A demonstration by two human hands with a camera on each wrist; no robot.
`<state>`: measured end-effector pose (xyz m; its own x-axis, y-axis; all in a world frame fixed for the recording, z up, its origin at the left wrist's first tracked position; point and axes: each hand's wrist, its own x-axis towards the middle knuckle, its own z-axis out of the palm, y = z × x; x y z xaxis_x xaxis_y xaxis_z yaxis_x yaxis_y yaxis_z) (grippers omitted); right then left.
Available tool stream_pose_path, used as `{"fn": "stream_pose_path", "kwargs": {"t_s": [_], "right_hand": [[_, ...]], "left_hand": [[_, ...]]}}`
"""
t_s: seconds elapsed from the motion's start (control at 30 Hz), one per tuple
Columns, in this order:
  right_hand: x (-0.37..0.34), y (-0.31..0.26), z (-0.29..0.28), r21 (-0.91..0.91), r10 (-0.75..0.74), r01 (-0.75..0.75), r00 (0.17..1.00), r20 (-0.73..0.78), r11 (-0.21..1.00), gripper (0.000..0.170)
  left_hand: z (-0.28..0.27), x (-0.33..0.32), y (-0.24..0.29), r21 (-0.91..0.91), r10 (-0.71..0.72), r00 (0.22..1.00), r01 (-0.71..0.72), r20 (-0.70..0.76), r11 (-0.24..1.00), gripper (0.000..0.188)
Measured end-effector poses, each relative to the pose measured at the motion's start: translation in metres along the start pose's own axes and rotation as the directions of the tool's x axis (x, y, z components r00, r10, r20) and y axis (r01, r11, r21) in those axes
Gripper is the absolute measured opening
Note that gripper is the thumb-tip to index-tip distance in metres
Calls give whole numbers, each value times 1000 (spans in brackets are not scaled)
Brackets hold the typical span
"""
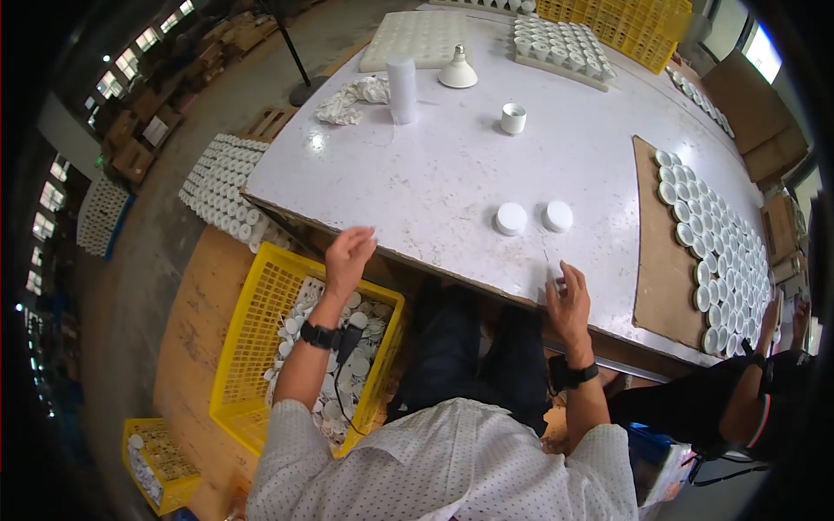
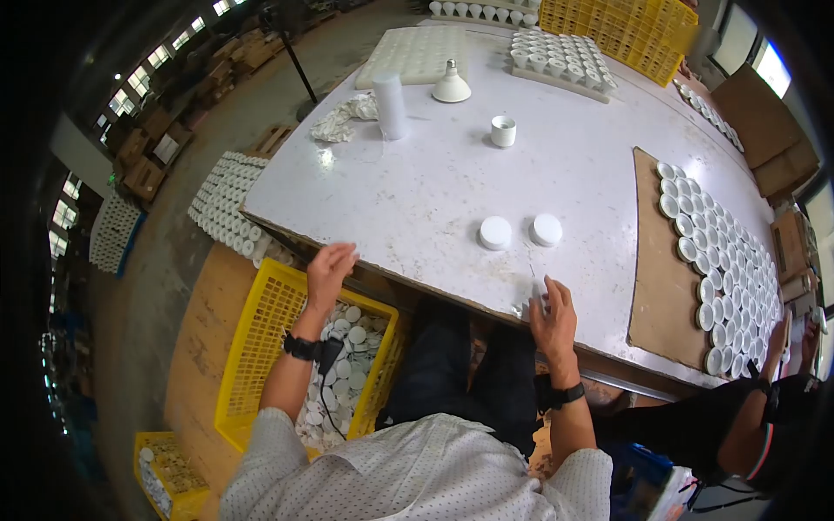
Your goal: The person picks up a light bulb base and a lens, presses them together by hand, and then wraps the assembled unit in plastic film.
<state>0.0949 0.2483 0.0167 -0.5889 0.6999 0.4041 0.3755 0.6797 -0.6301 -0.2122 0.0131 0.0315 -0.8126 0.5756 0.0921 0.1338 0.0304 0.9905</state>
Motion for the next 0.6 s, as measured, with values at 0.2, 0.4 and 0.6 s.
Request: {"fn": "stream_pose_path", "kwargs": {"t_s": [0.2,0.4,0.6], "right_hand": [[-9,10,9,-11,15,-17,992,-122,1000,39],[-8,-2,14,-273,-177,137,976,-128,952,26],[-6,-3,13,-270,-147,110,982,-119,956,24]], "left_hand": [[19,106,34,-4,10,997,-10,82,1000,44],[42,213,-12,276,12,1000,-14,9,961,55],[68,277,-36,711,23,986,102,-163,696,57]]}}
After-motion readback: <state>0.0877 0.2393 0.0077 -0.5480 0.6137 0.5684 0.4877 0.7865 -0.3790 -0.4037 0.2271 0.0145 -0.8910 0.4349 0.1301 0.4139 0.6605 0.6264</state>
